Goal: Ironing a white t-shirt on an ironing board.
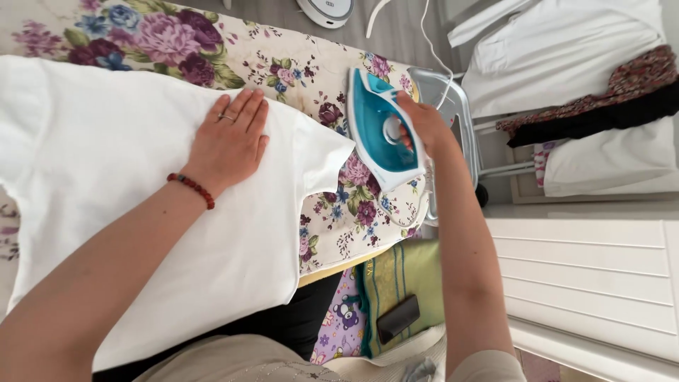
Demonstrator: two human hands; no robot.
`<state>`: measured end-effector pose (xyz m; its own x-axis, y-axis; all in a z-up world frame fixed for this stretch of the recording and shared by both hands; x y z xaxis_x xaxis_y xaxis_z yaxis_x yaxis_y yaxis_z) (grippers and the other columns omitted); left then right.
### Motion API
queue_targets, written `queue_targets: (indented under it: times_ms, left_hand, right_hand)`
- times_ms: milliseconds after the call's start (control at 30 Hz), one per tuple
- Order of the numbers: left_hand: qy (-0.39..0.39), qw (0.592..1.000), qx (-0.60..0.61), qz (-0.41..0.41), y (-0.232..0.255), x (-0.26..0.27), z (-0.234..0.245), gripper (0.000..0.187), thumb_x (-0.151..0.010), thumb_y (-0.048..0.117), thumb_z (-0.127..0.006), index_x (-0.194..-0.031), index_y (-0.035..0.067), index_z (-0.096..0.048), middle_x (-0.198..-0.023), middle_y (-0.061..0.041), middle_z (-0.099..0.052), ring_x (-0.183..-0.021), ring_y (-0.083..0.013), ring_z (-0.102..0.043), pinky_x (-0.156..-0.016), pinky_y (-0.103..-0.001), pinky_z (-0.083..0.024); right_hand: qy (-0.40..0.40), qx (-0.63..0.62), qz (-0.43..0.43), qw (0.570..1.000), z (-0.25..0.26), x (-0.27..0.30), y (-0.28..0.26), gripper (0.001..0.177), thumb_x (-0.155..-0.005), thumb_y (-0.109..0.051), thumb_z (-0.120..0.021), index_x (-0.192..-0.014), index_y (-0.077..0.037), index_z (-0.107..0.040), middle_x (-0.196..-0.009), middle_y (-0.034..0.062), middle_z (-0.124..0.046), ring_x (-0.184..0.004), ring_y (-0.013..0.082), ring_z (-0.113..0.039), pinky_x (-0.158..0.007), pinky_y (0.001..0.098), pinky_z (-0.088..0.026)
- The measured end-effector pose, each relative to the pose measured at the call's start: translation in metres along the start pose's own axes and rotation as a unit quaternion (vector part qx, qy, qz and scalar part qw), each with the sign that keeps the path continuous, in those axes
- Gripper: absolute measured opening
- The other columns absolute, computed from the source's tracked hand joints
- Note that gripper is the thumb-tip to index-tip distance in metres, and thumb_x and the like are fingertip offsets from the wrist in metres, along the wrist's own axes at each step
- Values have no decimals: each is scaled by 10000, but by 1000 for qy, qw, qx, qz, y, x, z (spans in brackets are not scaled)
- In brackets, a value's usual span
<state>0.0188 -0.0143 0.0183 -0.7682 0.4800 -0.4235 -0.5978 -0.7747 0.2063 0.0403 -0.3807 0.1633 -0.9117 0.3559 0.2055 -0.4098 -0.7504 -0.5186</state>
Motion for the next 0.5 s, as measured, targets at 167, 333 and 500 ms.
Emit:
queue_targets:
  times_ms: [167,333,500]
  left_hand:
    - [57,998,34,-24,-19,-13,-22,558,-948,327,-505,-1385,-19,-533,-1503,-163,-499,-1402,-280,-406,-1120,-450,-285]
    - [70,951,260,150,-54,-9,33,223,-1088,159,-557,-1265,85,-670,-1349,-140,-633,-1294,-325,-573,-1107,-456,-454]
    - [92,981,-107,131,-99,10,58,468,-890,514,-733,-1098,95,-708,-1151,-102,-682,-1138,-294,-634,-1048,-428,-490]
  right_hand:
    - [-11,-42,-18,999,26,52,-45,589,-989,-525,-660,-845,46,-644,-595,48,-561,-434,123,-499,-412,309,-384]
    - [-92,-121,43,987,28,112,-95,430,-959,-449,-692,-1011,-23,-711,-594,-21,-513,-441,67,-436,-383,254,-312]
    - [-125,-21,13,992,-70,89,-118,472,-877,-496,-732,-1131,-100,-761,-612,8,-577,-467,100,-507,-419,280,-389]
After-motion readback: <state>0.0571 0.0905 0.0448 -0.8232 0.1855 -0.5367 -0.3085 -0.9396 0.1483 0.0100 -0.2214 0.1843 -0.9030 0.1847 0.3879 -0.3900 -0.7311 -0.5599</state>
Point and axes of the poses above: each hand's wrist, its own x-axis away from the middle knuckle, its own z-axis out of the back of the hand, y = z × x, the point moved 3 cm from there along -x, towards the middle knuckle
